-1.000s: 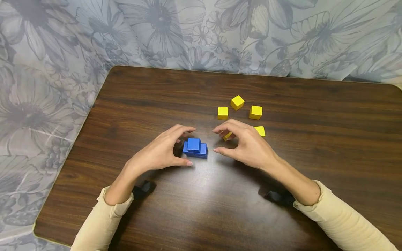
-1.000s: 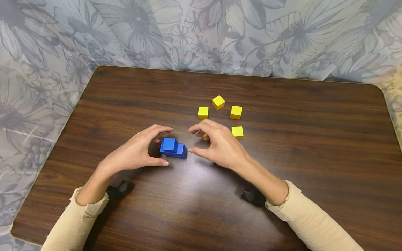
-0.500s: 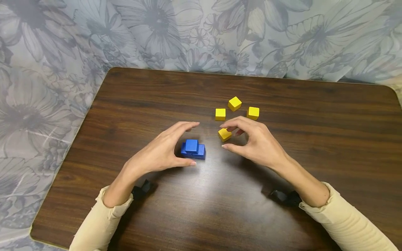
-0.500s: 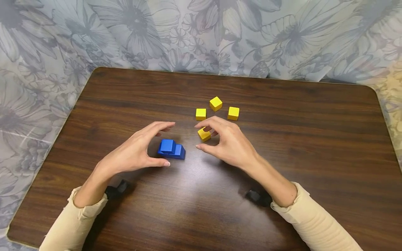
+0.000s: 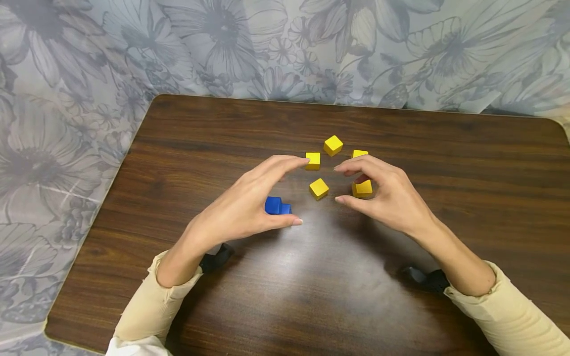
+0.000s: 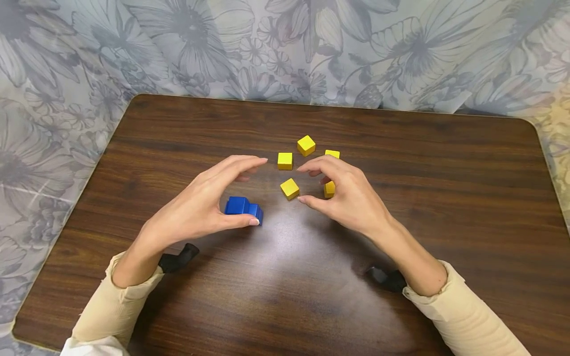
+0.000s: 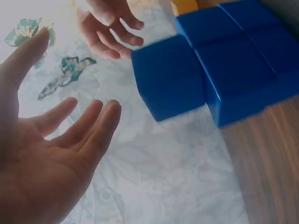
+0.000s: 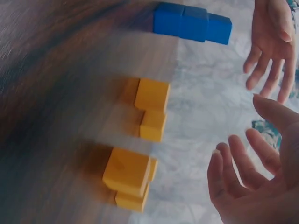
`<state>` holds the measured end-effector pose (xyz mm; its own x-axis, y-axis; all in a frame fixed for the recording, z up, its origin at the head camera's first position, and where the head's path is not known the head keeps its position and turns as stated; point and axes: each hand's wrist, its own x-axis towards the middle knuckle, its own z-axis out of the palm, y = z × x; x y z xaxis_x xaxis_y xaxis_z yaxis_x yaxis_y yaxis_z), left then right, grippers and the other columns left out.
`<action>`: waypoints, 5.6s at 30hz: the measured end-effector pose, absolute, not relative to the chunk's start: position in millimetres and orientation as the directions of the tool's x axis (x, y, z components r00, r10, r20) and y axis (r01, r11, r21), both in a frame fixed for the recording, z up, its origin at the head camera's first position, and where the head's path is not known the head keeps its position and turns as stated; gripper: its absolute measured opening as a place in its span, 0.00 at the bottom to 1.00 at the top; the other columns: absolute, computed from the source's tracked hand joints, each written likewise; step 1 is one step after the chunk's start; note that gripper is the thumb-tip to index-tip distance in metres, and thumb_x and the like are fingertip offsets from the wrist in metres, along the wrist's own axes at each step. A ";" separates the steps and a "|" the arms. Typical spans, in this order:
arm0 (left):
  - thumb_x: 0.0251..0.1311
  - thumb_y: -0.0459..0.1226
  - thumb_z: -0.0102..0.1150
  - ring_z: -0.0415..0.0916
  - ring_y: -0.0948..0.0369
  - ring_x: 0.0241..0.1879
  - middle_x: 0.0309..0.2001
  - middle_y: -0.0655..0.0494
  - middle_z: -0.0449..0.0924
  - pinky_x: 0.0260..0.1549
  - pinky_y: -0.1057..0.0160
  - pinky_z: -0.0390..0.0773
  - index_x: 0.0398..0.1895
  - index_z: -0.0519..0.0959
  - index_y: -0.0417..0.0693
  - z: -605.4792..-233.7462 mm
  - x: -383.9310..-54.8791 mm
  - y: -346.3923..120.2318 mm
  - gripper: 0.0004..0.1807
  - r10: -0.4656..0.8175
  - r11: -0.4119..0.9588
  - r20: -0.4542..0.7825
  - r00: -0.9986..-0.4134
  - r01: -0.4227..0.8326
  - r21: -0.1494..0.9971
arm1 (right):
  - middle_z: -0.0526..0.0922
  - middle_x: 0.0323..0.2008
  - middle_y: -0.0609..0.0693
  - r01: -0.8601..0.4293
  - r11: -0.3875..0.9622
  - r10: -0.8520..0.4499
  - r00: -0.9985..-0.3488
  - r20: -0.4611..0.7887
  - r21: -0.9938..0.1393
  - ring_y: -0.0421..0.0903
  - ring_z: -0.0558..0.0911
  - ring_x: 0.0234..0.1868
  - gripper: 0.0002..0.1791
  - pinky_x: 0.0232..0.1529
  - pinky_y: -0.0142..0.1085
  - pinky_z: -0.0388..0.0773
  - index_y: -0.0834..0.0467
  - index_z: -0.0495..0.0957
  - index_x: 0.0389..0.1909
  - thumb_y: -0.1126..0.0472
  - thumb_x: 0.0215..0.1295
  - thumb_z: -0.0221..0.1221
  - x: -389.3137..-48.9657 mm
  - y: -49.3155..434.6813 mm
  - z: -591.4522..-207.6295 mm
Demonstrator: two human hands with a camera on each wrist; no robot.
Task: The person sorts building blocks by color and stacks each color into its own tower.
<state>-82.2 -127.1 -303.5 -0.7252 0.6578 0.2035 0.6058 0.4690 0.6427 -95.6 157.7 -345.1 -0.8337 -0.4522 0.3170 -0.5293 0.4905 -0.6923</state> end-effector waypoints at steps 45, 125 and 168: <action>0.54 0.34 0.74 0.77 0.66 0.42 0.51 0.54 0.78 0.37 0.82 0.73 0.57 0.76 0.47 -345.7 -82.2 -8.8 0.26 0.453 0.531 0.159 -0.877 0.409 0.742 | 0.84 0.46 0.48 -0.409 0.634 -0.385 -0.903 0.191 -0.656 0.42 0.83 0.39 0.29 0.41 0.21 0.77 0.53 0.81 0.53 0.66 0.47 0.77 -104.6 224.7 -367.8; 0.57 0.32 0.70 0.80 0.68 0.39 0.45 0.56 0.80 0.37 0.84 0.75 0.49 0.81 0.44 -371.7 -87.0 -0.2 0.16 0.452 0.500 -0.001 -0.892 0.252 0.829 | 0.86 0.35 0.46 -0.258 0.602 -0.354 -0.935 0.038 -0.756 0.37 0.84 0.33 0.16 0.35 0.24 0.80 0.55 0.83 0.42 0.65 0.53 0.74 -80.0 213.3 -372.1; 0.52 0.30 0.74 0.80 0.65 0.39 0.41 0.56 0.81 0.38 0.78 0.78 0.42 0.80 0.45 -384.4 -60.7 -26.4 0.15 0.394 0.582 -0.079 -0.916 0.182 0.793 | 0.85 0.32 0.42 -0.294 0.561 -0.499 -0.866 -0.033 -0.773 0.37 0.84 0.32 0.14 0.34 0.29 0.83 0.52 0.82 0.35 0.64 0.50 0.76 -72.7 179.6 -389.8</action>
<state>-60.7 -26.4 -384.4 -0.9156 0.3943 -0.0794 0.1818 0.5818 0.7927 -72.7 179.6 -389.8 -0.8657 -0.4995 -0.0332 -0.2942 0.5614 -0.7735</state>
